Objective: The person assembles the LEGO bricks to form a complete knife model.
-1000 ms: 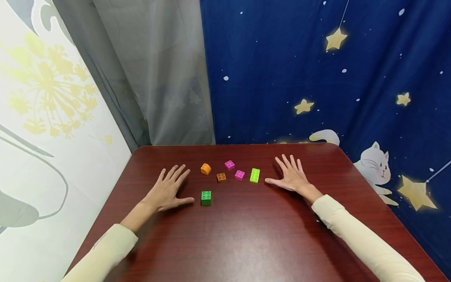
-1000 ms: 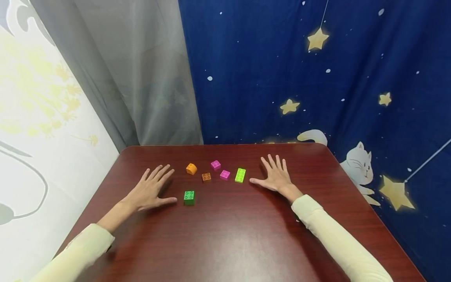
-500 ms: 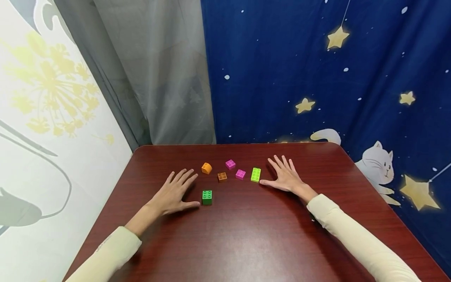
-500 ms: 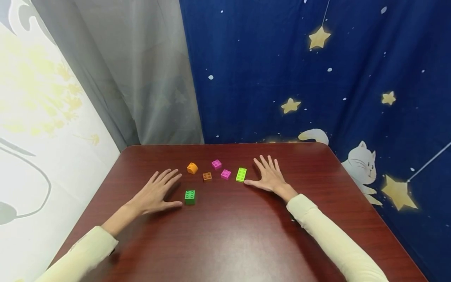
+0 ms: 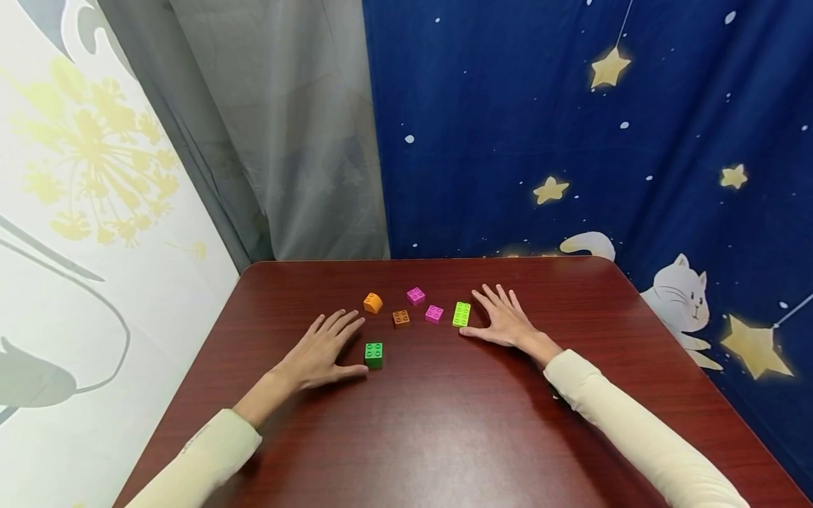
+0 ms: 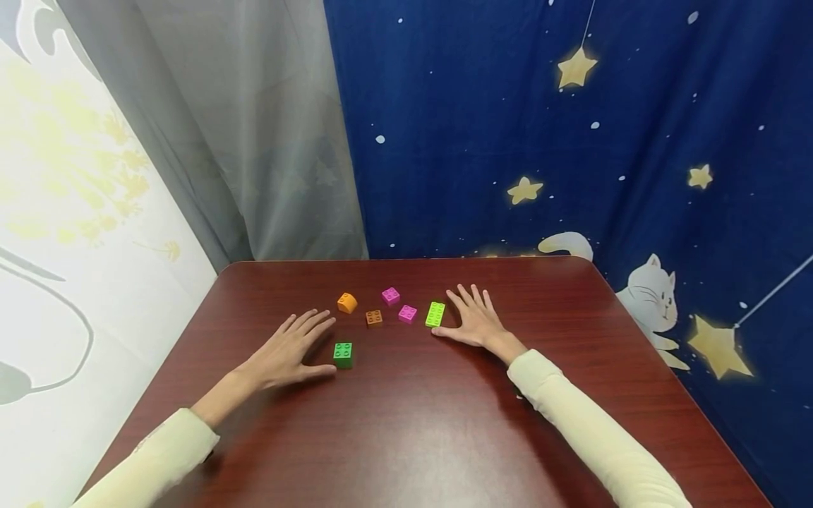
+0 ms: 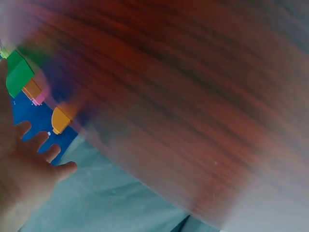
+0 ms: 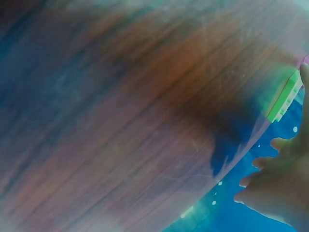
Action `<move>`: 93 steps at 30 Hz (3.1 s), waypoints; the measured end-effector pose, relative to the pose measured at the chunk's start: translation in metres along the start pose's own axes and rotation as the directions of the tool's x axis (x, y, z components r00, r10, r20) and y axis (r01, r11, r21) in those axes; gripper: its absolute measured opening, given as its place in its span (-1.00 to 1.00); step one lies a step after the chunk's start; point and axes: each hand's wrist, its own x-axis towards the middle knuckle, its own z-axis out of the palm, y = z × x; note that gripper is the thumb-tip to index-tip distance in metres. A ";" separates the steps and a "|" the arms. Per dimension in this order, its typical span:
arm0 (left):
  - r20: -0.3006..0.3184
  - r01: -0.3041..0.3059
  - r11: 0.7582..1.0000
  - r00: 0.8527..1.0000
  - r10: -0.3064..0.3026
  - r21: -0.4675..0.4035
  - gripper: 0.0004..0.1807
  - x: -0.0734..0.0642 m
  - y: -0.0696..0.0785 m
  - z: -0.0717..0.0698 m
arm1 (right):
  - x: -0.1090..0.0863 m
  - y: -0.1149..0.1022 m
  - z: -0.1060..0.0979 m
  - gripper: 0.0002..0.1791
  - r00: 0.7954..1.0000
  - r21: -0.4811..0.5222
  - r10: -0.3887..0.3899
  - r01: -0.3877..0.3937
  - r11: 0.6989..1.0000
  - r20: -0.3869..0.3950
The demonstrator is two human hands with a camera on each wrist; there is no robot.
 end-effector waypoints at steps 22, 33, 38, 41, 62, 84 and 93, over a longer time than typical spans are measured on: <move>0.035 0.021 0.943 0.999 -0.010 -0.333 -0.07 0.008 0.013 0.008 | 0.007 -0.010 0.005 0.04 0.995 0.102 -0.100 0.100 0.990 -0.003; 0.097 0.094 0.905 0.994 -0.059 -0.414 -0.22 0.007 0.016 0.012 | 0.009 -0.013 0.002 -0.11 0.985 0.177 -0.169 0.174 0.969 -0.043; 0.065 0.052 0.893 0.998 -0.025 -0.447 -0.41 0.008 0.016 0.011 | 0.007 -0.013 0.001 -0.22 0.984 0.171 -0.168 0.177 0.969 -0.064; 0.054 0.041 0.891 0.998 -0.018 -0.452 -0.49 0.010 0.016 0.012 | 0.006 -0.013 0.001 -0.23 0.986 0.161 -0.151 0.160 0.974 -0.069; 0.049 0.002 0.860 0.998 0.027 -0.510 -0.56 0.020 0.011 0.011 | -0.002 0.000 -0.007 -0.28 0.991 0.201 -0.130 0.135 0.970 -0.039; 0.096 0.052 0.835 0.995 0.001 -0.548 -0.61 0.028 0.009 0.012 | 0.005 0.004 -0.001 -0.57 0.954 0.312 -0.288 0.298 0.902 -0.078; 0.119 0.096 0.810 0.992 -0.033 -0.579 -0.58 0.030 0.010 0.011 | 0.007 -0.011 -0.012 -0.57 0.952 0.311 -0.298 0.306 0.900 -0.077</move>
